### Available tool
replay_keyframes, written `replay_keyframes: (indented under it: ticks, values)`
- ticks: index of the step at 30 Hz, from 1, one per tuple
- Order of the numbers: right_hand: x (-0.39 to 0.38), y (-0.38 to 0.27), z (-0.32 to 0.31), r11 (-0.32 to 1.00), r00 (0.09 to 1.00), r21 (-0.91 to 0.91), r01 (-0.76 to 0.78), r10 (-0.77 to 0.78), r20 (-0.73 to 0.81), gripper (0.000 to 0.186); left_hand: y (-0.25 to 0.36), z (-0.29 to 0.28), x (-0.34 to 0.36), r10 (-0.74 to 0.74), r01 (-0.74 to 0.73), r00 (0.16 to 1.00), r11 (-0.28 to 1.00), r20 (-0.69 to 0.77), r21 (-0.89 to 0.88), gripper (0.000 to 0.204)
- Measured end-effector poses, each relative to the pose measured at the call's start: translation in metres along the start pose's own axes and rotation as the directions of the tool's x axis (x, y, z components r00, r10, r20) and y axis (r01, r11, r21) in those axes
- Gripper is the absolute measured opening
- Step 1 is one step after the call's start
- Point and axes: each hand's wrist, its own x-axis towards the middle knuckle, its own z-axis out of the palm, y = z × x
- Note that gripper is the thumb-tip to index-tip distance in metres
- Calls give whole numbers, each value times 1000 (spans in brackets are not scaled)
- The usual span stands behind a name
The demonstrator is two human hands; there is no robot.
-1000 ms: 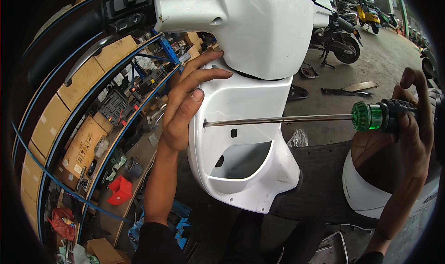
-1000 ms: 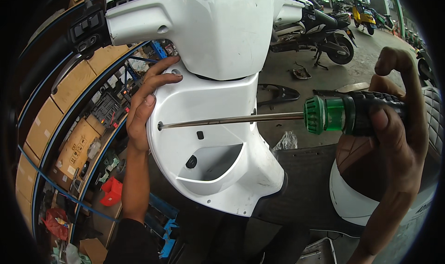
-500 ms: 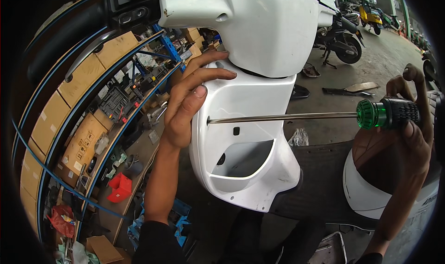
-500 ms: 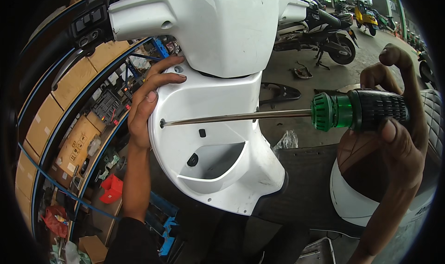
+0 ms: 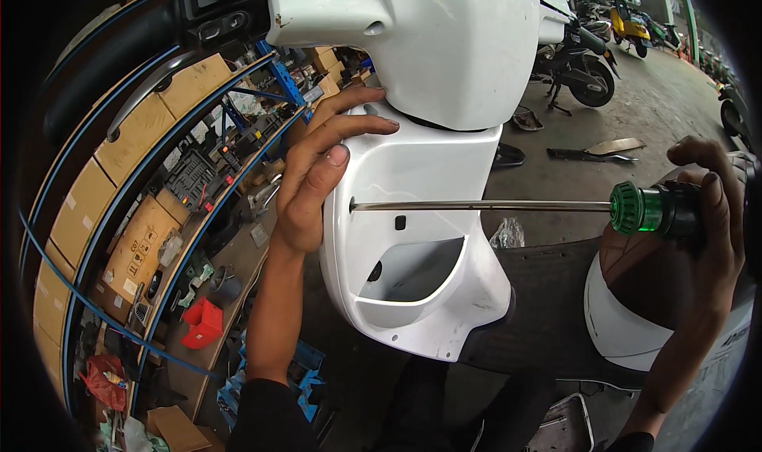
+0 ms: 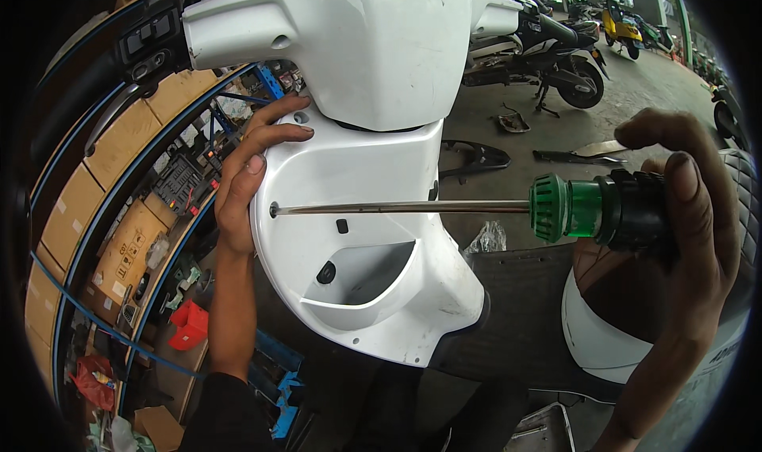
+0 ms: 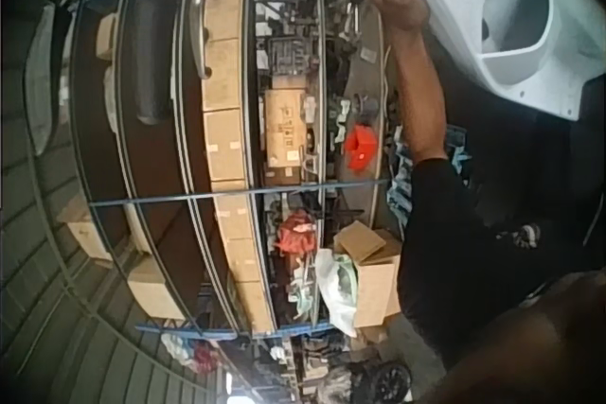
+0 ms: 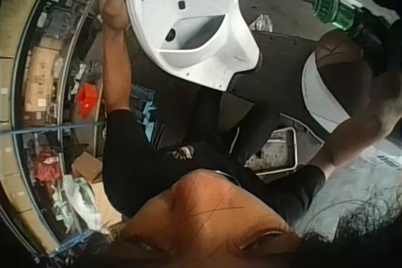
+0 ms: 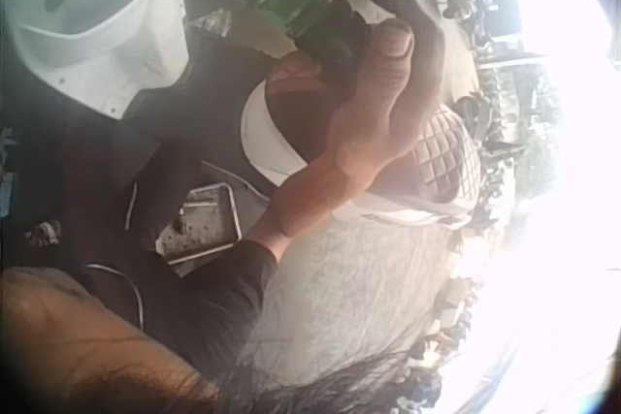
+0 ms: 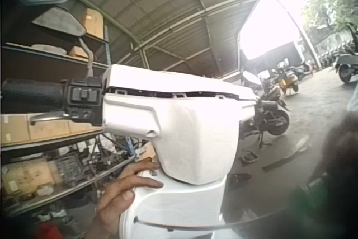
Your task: The person unscrews and removes panels from a scooter using a screwdriver, placing the screws into a metal tray.
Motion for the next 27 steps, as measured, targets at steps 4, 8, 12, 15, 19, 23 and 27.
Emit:
replay_keyframes:
  ticks: [4,8,12,15,19,23,27]
  values:
    - [6,5,11,956,936,16,294,-291,199,83,0,2,-1,-4,4,1000,1000,-14,-18,49]
    - [0,-1,-10,991,990,-129,-27,44,136,84,0,-1,-1,10,-10,1000,1000,3,1,48]
    - [5,-1,-7,963,913,-24,270,-248,324,80,-1,2,-1,6,-6,1000,1000,-2,-17,48]
    - [6,11,-12,969,953,-84,232,-209,218,90,1,0,-1,10,-10,1000,1000,7,1,48]
    - [0,-2,-10,995,969,-84,54,-32,243,91,-1,-1,-1,20,-20,1000,1000,13,10,48]
    - [2,3,-7,999,972,-10,31,-28,234,93,-1,0,0,11,-11,1000,1000,3,-7,48]
    - [-2,-2,2,999,972,-13,-34,36,231,103,-3,-1,-1,15,-15,1000,1000,3,1,49]
